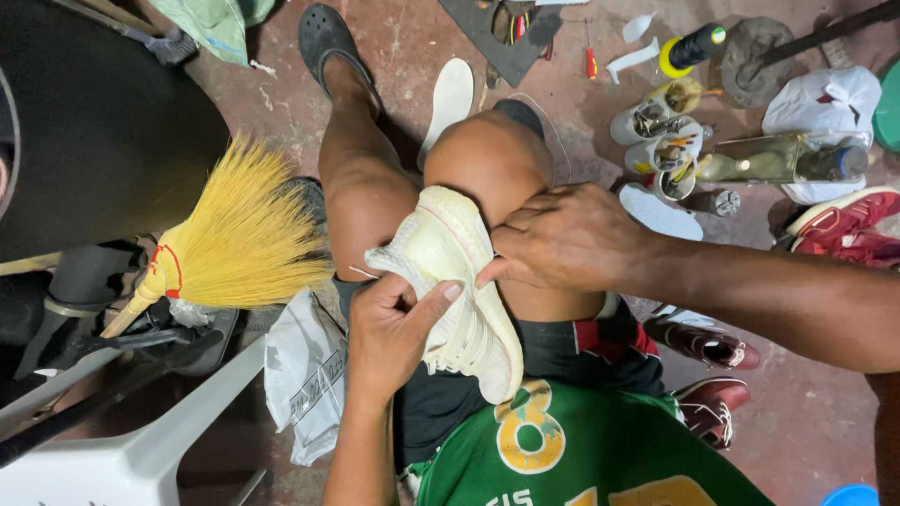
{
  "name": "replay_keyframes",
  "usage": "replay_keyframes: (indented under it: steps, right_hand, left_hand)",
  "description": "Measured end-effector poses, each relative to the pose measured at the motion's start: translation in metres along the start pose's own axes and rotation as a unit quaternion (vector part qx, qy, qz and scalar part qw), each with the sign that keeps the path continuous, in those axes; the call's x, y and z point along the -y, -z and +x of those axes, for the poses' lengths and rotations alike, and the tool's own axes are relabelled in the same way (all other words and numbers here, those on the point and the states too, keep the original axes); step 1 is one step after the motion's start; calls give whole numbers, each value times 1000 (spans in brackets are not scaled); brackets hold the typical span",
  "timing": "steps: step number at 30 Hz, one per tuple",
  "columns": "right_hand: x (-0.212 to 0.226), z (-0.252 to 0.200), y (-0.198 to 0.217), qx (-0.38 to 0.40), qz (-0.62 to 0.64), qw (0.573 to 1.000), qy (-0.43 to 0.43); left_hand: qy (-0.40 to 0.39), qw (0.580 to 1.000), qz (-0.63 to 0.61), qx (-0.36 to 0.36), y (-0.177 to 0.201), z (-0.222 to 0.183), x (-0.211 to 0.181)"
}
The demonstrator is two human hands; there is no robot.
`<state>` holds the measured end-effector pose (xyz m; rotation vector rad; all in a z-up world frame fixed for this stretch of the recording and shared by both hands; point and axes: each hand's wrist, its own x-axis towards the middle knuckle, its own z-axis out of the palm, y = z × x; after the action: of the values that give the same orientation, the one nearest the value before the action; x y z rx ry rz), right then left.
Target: The person stitches the sole of a sneaker using a curved needle and thread, pulling the thread tight through the material.
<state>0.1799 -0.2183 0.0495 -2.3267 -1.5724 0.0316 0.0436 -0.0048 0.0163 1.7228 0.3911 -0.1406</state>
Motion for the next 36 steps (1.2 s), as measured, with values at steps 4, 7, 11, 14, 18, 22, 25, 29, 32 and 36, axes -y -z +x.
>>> replay_keyframes:
  steps: [4, 7, 11, 14, 18, 22, 25, 29, 32, 36]
  right_hand:
    - [2, -4, -2, 2, -21, 1000, -2]
    - [4, -7, 1, 27, 40, 999, -23]
    - [4, -27, 17, 49, 55, 997, 15]
    - [-7, -23, 34, 59, 57, 997, 14]
    - [-5, -26, 42, 43, 180, 982, -32]
    - [-14, -21, 38, 296, 403, 803, -323]
    - [-26, -17, 34, 351, 532, 709, -301]
    - [-5, -23, 41, 179, 237, 949, -108]
    - [24, -21, 37, 46, 34, 997, -41]
    - [19, -11, 28, 81, 70, 993, -46]
  left_hand:
    - [14, 1000, -19, 3, -1, 1, 3]
    - [33, 999, 21, -13, -3, 3, -1]
    - [82, 989, 116, -47, -7, -9, -24]
    - [2, 996, 80, -25, -4, -6, -44]
    - [65, 997, -23, 21, -5, -1, -42]
    - [37, 997, -53, 50, -8, 2, -32]
    - [49, 994, -76, 64, -11, 2, -28]
    - [59, 992, -83, 73, -14, 3, -28]
    - [23, 993, -86, 78, -10, 7, -29]
    - [2, 993, -85, 80, -7, 4, -30]
